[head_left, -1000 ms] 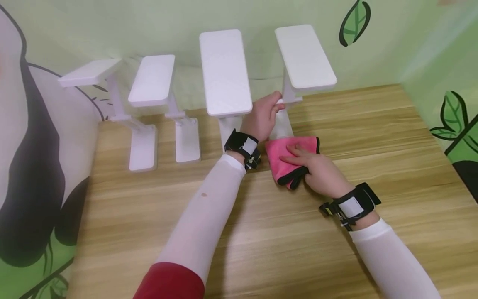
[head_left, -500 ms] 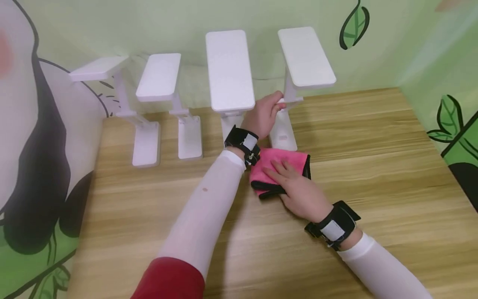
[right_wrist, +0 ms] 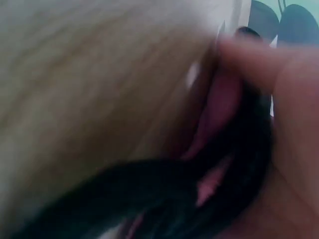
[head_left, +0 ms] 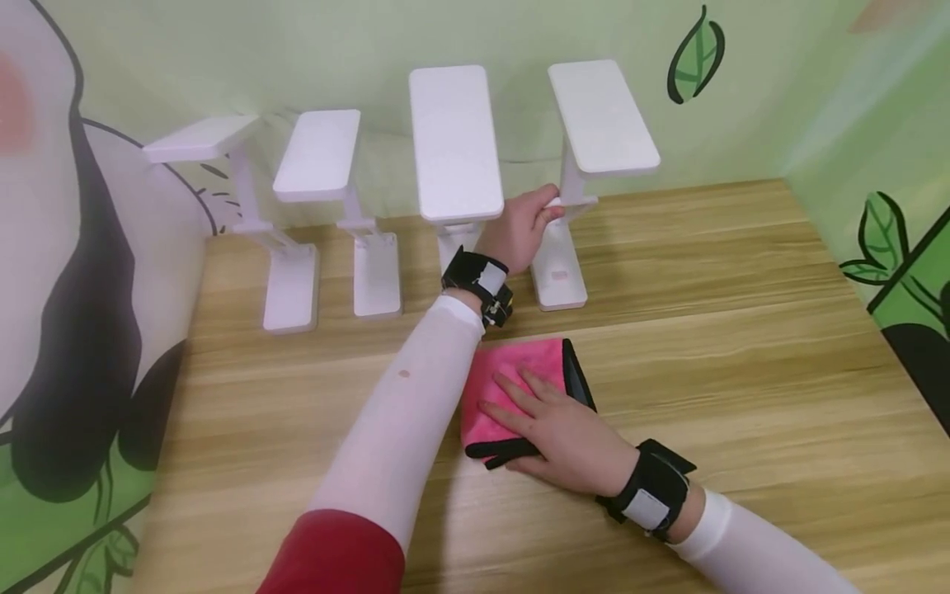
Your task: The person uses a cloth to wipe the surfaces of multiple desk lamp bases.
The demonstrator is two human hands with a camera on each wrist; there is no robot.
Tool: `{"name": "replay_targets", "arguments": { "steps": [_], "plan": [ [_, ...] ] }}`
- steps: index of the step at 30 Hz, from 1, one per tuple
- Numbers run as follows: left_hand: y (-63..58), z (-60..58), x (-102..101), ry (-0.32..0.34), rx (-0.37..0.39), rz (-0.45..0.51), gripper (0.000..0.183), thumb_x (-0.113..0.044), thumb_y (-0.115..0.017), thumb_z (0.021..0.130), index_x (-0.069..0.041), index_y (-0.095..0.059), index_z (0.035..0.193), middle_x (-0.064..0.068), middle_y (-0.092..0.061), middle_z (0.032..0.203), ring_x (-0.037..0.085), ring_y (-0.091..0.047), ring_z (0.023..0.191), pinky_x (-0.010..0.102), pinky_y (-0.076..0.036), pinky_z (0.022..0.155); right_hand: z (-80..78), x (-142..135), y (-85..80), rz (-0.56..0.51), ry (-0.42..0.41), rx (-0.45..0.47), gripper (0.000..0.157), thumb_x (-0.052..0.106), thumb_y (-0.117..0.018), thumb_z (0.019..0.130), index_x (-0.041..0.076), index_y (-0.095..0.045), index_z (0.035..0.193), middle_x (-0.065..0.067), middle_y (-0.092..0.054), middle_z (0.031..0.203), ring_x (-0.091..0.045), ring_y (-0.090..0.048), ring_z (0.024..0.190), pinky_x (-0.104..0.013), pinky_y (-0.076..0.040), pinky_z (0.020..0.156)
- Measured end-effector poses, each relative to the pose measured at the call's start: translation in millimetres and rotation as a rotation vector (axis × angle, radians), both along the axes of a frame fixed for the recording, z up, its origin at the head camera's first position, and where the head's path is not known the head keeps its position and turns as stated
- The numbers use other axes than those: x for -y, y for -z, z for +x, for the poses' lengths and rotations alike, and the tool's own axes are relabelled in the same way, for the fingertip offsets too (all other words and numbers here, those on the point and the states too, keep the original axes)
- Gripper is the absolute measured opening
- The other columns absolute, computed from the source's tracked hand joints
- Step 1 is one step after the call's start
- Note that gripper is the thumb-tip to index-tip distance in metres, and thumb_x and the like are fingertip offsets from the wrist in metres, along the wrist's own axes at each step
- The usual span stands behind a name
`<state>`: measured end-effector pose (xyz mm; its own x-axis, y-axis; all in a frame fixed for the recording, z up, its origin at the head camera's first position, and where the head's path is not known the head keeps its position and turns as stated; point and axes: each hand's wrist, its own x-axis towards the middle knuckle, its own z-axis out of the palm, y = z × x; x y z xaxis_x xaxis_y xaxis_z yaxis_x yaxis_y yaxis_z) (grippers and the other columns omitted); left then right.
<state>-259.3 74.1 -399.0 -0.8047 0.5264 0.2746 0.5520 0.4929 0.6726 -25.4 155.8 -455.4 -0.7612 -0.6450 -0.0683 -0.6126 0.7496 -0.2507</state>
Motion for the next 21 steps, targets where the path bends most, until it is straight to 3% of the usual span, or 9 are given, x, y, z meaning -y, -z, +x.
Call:
{"name": "replay_targets", "arguments": {
  "steps": [3, 9, 12, 14, 16, 17, 18, 21],
  "plan": [
    [1.6, -1.6, 1, -0.004, -0.003, 0.003, 0.022, -0.032, -0.045, 0.096, -0.011, -0.048, 0.09, 0.003, -0.047, 0.073, 0.014, -0.05, 0.071, 0.025, -0.038, 0.06, 0.8, 0, 4.4, 0.016, -0.002, 0.018, 0.082, 0.066, -0.049, 0.081, 0.027, -0.022, 0.148, -0.009, -0.01, 0.159, -0.036, -0.011, 0.144, -0.052, -0.026, 0.113],
    [3.9, -5.3, 10, -0.024, 0.002, -0.005, 0.029, -0.039, -0.04, 0.095, -0.012, -0.05, 0.096, 0.004, -0.049, 0.077, 0.014, -0.051, 0.074, 0.027, -0.042, 0.064, -3.1, 2, 8.2, 0.026, -0.017, 0.043, 0.083, 0.07, -0.043, 0.082, 0.028, -0.017, 0.149, -0.007, -0.004, 0.16, -0.034, -0.004, 0.145, -0.053, -0.022, 0.114],
    [3.6, -5.9, 15, -0.021, 0.008, 0.001, 0.037, -0.039, -0.038, 0.097, -0.016, -0.051, 0.123, 0.003, -0.062, 0.107, 0.01, -0.057, 0.099, 0.026, -0.047, 0.085, -6.8, 3, 7.8, 0.033, -0.028, 0.053, 0.08, 0.069, -0.039, 0.084, 0.03, -0.014, 0.149, -0.006, -0.002, 0.16, -0.033, -0.003, 0.145, -0.053, -0.021, 0.114],
    [2.5, -4.9, 19, -0.018, 0.015, 0.018, 0.047, -0.038, -0.038, 0.098, -0.019, -0.036, 0.141, 0.002, -0.05, 0.137, 0.011, -0.05, 0.119, 0.028, -0.042, 0.101, -9.8, 2, 5.1, 0.025, -0.036, 0.06, 0.076, 0.068, -0.036, 0.086, 0.031, -0.015, 0.149, -0.005, -0.002, 0.16, -0.034, -0.005, 0.145, -0.052, -0.022, 0.114],
    [0.6, -0.5, 24, -0.017, 0.039, 0.011, 0.057, -0.041, -0.035, 0.098, -0.022, -0.017, 0.149, -0.001, -0.029, 0.153, 0.015, -0.041, 0.132, 0.029, -0.034, 0.111, -12.9, -1, -0.1, 0.006, -0.039, 0.083, 0.07, 0.065, -0.033, 0.089, 0.032, -0.015, 0.148, -0.006, -0.004, 0.16, -0.034, -0.007, 0.144, -0.051, -0.023, 0.114],
    [-0.9, 3.0, 26, -0.014, 0.054, -0.005, 0.06, -0.043, -0.034, 0.098, -0.024, -0.011, 0.15, 0.0, -0.024, 0.155, 0.017, -0.043, 0.13, 0.03, -0.034, 0.111, -14.4, -3, -3.9, -0.006, -0.033, 0.099, 0.068, 0.064, -0.032, 0.09, 0.032, -0.016, 0.148, -0.006, -0.005, 0.159, -0.034, -0.009, 0.144, -0.051, -0.024, 0.114],
    [-2.0, 6.9, 30, -0.009, 0.069, -0.017, 0.06, -0.046, -0.033, 0.098, -0.026, -0.01, 0.15, 0.001, -0.029, 0.153, 0.019, -0.05, 0.123, 0.032, -0.039, 0.106, -16.4, -6, -7.7, -0.023, -0.027, 0.113, 0.066, 0.062, -0.031, 0.091, 0.032, -0.017, 0.148, -0.007, -0.007, 0.159, -0.033, -0.01, 0.144, -0.05, -0.025, 0.114],
    [-5.7, 21.9, 48, 0.0, 0.071, -0.088, 0.055, -0.051, -0.03, 0.097, -0.03, -0.022, 0.147, 0.001, -0.047, 0.14, 0.018, -0.057, 0.11, 0.035, -0.046, 0.097, -26.5, -21, -24.0, -0.091, 0.017, 0.15, 0.062, 0.058, -0.033, 0.093, 0.028, -0.025, 0.147, -0.008, -0.014, 0.158, -0.031, -0.012, 0.144, -0.049, -0.028, 0.113]
  ]
}}
